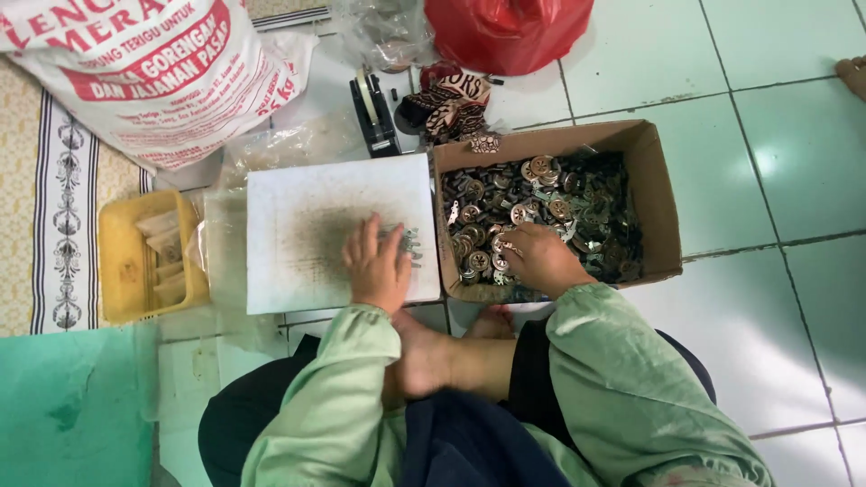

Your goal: The person sits on the floor and sorts small metal buttons from a cardboard box into a small plastic bag. They place the buttons on a white board, arrange them, and then transfer them into the bag.

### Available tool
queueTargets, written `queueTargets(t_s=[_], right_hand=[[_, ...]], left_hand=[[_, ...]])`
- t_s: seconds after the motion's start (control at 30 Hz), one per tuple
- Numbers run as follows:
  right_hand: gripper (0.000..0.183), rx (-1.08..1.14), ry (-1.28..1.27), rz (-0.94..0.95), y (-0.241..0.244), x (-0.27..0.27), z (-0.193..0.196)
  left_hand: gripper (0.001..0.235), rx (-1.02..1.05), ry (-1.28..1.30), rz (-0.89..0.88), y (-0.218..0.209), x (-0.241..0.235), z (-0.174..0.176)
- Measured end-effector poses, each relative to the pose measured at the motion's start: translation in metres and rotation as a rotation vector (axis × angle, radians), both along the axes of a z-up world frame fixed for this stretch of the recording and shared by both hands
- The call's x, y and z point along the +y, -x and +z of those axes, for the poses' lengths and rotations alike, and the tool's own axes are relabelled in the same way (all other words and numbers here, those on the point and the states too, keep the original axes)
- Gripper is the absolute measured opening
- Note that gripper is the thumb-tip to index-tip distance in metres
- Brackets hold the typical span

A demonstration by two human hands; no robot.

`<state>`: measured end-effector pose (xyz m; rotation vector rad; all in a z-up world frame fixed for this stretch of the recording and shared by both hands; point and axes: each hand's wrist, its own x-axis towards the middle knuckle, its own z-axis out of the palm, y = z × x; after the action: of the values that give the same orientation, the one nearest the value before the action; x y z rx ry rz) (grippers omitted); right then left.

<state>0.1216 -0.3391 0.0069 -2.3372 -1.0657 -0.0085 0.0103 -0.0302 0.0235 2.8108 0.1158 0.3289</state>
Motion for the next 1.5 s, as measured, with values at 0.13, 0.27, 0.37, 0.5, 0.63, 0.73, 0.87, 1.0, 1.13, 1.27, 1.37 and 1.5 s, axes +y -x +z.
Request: queueTargets(t_s=[0.13,0.27,0.37,0.5,0.63,0.73,0.87,1.0,1.13,1.27,1.37,1.5], right_hand=[[0.038,0.420,0.348,-0.236,-0.031,-0.036,0.007],[0.041,0.498,0.403,-0.455,-0.056,-0.075,-0.003],[0.044,0.550,0.403,-0.544,-0.073,-0.100,-0.032],[0.041,0.414,0.470,-0.513,-0.066,-0.096,-0.028],[0.035,0.360,0.557,-0.465,-0.064,-0.081,-0.034],[0.030,0.285,0.676,-0.423,-0.071,-0.079,-0.060],[0.026,0.230,0.722,-0.414,-0.068,-0.078,-0.058],[0.028,0.271,0.719,-0.384,-0.056,-0.077,-0.029],[0.028,0.369,0.647,-0.384,-0.045,-0.072,-0.014],[0.031,0.399,0.505,-0.355,-0.030,-0.048,0.002],[0.031,0.356,0.352,-0.293,-0.002,-0.018,0.037],[0.025,0.243,0.175,-0.209,0.027,0.010,0.037]], left_hand=[[0.038,0.056,0.110,-0.211,-0.022,-0.096,-0.001],[0.039,0.177,0.113,-0.442,-0.046,-0.155,-0.004],[0.041,0.350,0.068,-0.496,-0.061,-0.171,-0.018],[0.051,0.576,0.017,-0.474,-0.068,-0.177,-0.036],[0.052,0.571,0.026,-0.466,-0.062,-0.178,-0.031],[0.051,0.574,0.053,-0.462,-0.062,-0.177,-0.030],[0.052,0.577,0.068,-0.457,-0.060,-0.176,-0.040],[0.050,0.554,0.104,-0.470,-0.055,-0.171,-0.042],[0.048,0.516,0.113,-0.465,-0.044,-0.163,-0.035],[0.041,0.378,0.175,-0.464,-0.026,-0.153,-0.015],[0.032,0.208,0.190,-0.459,-0.007,-0.143,-0.009],[0.027,-0.199,0.205,-0.426,0.019,-0.121,-0.012]])
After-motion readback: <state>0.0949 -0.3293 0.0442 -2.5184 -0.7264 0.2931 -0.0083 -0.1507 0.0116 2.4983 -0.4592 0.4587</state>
